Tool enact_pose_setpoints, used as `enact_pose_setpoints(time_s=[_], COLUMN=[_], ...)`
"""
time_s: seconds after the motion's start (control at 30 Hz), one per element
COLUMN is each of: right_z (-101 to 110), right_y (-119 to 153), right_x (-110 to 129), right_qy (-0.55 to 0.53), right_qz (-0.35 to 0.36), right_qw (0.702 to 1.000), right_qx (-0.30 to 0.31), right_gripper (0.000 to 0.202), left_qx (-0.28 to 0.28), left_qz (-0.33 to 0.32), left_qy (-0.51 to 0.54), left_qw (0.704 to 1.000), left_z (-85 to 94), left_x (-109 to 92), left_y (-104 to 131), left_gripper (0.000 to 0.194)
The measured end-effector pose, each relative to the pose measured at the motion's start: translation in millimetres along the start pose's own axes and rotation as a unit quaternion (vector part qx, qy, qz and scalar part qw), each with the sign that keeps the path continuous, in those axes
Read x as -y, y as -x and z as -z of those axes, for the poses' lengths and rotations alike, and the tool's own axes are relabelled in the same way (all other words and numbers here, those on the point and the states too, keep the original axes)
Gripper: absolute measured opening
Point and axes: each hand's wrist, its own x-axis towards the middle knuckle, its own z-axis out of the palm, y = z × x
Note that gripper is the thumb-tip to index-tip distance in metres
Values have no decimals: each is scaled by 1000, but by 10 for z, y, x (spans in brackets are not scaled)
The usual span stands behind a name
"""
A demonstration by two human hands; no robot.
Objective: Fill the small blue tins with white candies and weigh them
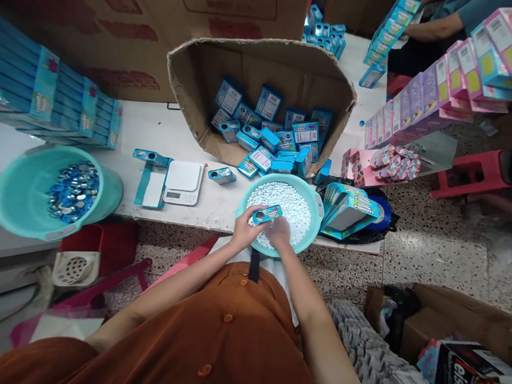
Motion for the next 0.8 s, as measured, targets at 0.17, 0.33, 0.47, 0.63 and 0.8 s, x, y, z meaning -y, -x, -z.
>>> enact_pose_setpoints(time_s=[0.17, 0.33, 0.47, 0.63, 0.8], right_z=[83, 311, 706, 1179, 1177], right_y=[-55, -70, -55, -14, 22], right_x=[-14, 86, 296, 665, 1064], right_qy=[-82, -207, -601, -804, -785], right_qz=[-122, -187, -262, -184, -148], right_qw=[989, 959, 748, 564, 591], right_qx=[20, -51, -102, -41, -111], right_gripper=[15, 35, 33, 23, 33], left_qx=[1, -11, -22, -5, 28], left_qz=[-19, -31, -35, -57, -112], left_qy=[1, -5, -43, -83, -95], left_qw=[1000, 999, 998, 995, 989], left_z=[49, 86, 82, 35, -48], left_x=[-33, -4, 70, 94, 1], left_y=[19, 27, 11, -7, 8], left_gripper=[37, 36, 36, 37, 39])
